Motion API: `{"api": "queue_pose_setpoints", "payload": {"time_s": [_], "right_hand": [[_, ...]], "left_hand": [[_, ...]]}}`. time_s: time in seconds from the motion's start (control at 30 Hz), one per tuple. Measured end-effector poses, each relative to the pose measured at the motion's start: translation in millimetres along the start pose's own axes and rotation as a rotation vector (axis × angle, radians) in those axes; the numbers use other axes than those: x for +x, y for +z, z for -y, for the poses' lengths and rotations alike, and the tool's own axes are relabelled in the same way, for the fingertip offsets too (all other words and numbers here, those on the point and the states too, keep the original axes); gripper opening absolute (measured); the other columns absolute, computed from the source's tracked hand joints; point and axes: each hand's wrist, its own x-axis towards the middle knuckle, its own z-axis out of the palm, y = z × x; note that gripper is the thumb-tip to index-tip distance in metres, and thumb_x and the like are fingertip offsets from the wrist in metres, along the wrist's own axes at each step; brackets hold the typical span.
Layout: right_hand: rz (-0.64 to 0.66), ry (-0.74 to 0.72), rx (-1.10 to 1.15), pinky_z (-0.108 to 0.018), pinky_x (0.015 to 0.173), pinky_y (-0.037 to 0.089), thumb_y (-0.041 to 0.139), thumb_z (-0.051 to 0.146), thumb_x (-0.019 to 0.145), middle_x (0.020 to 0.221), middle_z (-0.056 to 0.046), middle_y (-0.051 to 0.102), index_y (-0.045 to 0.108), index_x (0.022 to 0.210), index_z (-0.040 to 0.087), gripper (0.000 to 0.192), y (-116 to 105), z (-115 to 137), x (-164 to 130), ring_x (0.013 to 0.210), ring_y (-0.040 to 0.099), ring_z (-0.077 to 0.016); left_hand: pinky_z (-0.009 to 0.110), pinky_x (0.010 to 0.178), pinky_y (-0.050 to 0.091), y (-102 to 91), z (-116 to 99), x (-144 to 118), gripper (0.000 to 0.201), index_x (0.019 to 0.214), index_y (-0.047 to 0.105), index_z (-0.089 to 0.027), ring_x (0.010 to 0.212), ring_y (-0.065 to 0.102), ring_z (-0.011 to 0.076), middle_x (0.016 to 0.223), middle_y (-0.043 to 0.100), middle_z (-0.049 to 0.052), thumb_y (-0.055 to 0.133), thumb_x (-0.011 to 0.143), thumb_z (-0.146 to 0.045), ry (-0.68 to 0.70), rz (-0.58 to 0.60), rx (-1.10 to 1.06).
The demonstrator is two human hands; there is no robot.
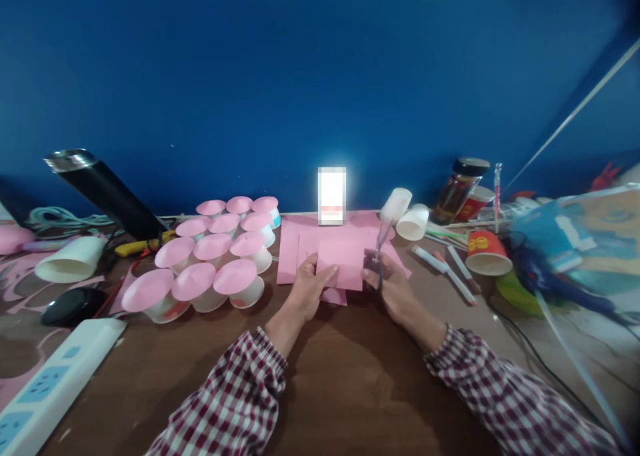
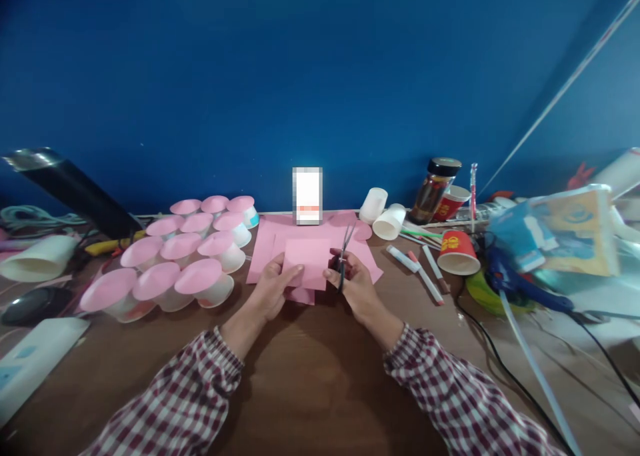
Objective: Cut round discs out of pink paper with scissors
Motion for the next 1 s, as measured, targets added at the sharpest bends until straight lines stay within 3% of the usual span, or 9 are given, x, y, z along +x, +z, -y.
{"api": "queue_pose_setpoints", "payload": {"time_s": [0.13, 0.27, 0.37, 0.47, 0.57, 0.67, 0.73, 1.0], "right_hand": [[0.032, 0.044, 0.103, -0.024, 0.058, 0.045, 0.076, 0.028, 0.066, 0.078, 0.002, 0.061, 0.063, 0.102, 0.023, 0.039, 2.3, 3.3, -2.5, 0.066, 0.054, -0.0134], [-0.142, 0.071, 0.121, -0.021, 0.049, 0.038, 0.077, 0.029, 0.063, 0.069, 0.004, 0.056, 0.064, 0.097, 0.022, 0.037, 1.1, 3.2, -2.5, 0.055, 0.047, -0.0098], [-0.188, 0.076, 0.137, -0.021, 0.049, 0.038, 0.077, 0.033, 0.063, 0.070, 0.004, 0.055, 0.064, 0.095, 0.022, 0.037, -2.7, -0.7, 0.2, 0.054, 0.047, -0.0095], [-0.191, 0.082, 0.166, -0.022, 0.050, 0.040, 0.078, 0.032, 0.062, 0.071, 0.004, 0.056, 0.063, 0.096, 0.021, 0.038, -4.4, -4.0, 1.9, 0.056, 0.048, -0.0099], [-0.209, 0.089, 0.203, -0.023, 0.052, 0.042, 0.077, 0.031, 0.064, 0.074, 0.004, 0.057, 0.062, 0.097, 0.022, 0.037, -2.1, -4.2, 1.1, 0.058, 0.051, -0.0103], [-0.256, 0.090, 0.240, -0.024, 0.055, 0.046, 0.075, 0.029, 0.066, 0.076, 0.003, 0.057, 0.059, 0.097, 0.022, 0.035, 1.8, -2.5, -0.6, 0.062, 0.055, -0.0115], [-0.289, 0.082, 0.255, -0.024, 0.055, 0.046, 0.074, 0.029, 0.066, 0.077, 0.003, 0.057, 0.058, 0.097, 0.023, 0.035, 3.7, -1.3, -1.3, 0.063, 0.055, -0.0118], [-0.362, 0.033, 0.235, -0.021, 0.050, 0.044, 0.071, 0.031, 0.070, 0.083, 0.002, 0.058, 0.055, 0.099, 0.024, 0.034, 6.4, -3.1, -0.3, 0.062, 0.055, -0.0114]], "left_hand": [[0.028, 0.073, 0.048, 3.4, 0.5, -3.3, 0.037, 0.104, 0.059, -0.016, 0.081, 0.061, 0.0160, 0.092, 0.067, 0.005, 0.070, 0.069, -0.025, -0.008, 0.059, 0.138], [0.026, 0.069, 0.048, 1.0, 2.7, -3.1, 0.032, 0.098, 0.061, -0.014, 0.079, 0.060, 0.0158, 0.090, 0.066, 0.005, 0.069, 0.070, -0.025, -0.018, 0.101, 0.276], [0.028, 0.068, 0.048, -0.9, 4.2, -2.8, 0.029, 0.096, 0.062, -0.014, 0.075, 0.060, 0.0158, 0.087, 0.066, 0.004, 0.068, 0.070, -0.026, -0.065, 0.146, 0.289], [0.029, 0.074, 0.048, 0.4, 4.1, -3.2, 0.035, 0.100, 0.062, -0.015, 0.082, 0.061, 0.0177, 0.094, 0.067, 0.005, 0.071, 0.068, -0.025, -0.076, 0.112, 0.251], [0.031, 0.077, 0.048, 4.6, 0.8, -4.4, 0.043, 0.105, 0.060, -0.016, 0.088, 0.061, 0.0193, 0.101, 0.066, 0.007, 0.074, 0.067, -0.028, -0.115, 0.020, 0.051], [0.034, 0.077, 0.051, 8.7, -3.9, -6.6, 0.041, 0.104, 0.061, -0.016, 0.091, 0.062, 0.0224, 0.102, 0.067, 0.010, 0.061, 0.077, -0.047, -0.223, 0.084, -0.250], [0.035, 0.074, 0.052, 10.4, -5.4, -8.2, 0.046, 0.103, 0.062, -0.016, 0.091, 0.064, 0.0238, 0.099, 0.068, 0.011, 0.053, 0.079, -0.055, -0.281, 0.128, -0.341], [0.034, 0.063, 0.056, 13.0, 1.3, -9.1, 0.041, 0.103, 0.060, -0.013, 0.076, 0.067, 0.0222, 0.092, 0.069, 0.011, 0.074, 0.069, -0.031, -0.255, 0.097, -0.188]]}}
